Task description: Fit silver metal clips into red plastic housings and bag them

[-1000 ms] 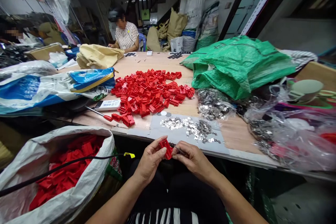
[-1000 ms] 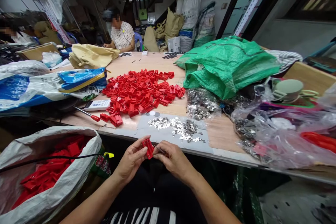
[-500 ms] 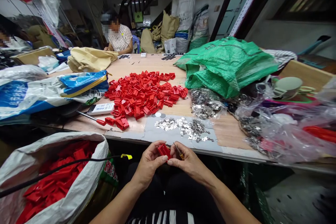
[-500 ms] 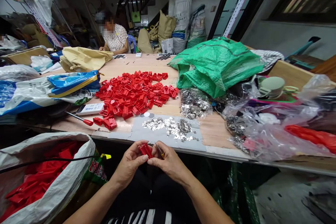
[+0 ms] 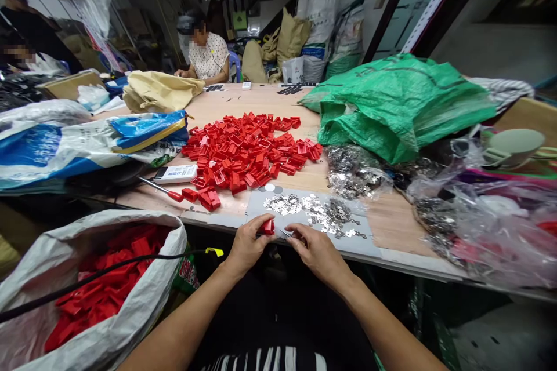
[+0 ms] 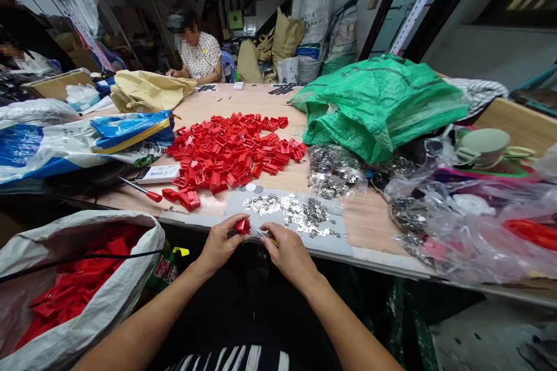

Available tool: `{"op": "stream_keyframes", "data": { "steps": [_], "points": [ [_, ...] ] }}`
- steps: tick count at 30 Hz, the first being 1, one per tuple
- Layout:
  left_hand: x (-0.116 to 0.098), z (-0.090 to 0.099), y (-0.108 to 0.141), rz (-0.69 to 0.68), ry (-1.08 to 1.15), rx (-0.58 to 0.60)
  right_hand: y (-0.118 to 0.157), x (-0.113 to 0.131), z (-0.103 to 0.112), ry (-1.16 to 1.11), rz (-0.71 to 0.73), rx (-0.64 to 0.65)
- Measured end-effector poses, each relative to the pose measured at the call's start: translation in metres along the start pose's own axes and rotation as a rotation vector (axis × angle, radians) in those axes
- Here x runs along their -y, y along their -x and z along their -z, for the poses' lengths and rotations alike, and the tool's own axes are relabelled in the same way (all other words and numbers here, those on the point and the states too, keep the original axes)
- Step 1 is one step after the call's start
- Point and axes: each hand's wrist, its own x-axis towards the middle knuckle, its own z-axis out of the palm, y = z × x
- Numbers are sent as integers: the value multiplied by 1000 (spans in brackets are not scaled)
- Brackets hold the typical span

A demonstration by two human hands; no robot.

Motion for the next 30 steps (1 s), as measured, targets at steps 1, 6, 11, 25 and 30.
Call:
{"op": "stream_keyframes", "data": {
  "steps": [1, 6, 11, 25, 30],
  "points": [
    [2, 0, -1, -15, -17, 11, -2, 1, 0, 17, 1, 6],
    [6, 2, -3, -40, -27, 33, -10, 1, -1, 69, 42, 49],
    [5, 2, -3, -34, 13, 22, -13, 1, -1, 90, 63, 68],
    [1, -4, -1, -13, 86, -59, -16, 21, -11, 258, -2, 83],
    [-3, -5, 3, -17, 81, -65, -12, 22, -11, 230, -1, 88]
  ]
}}
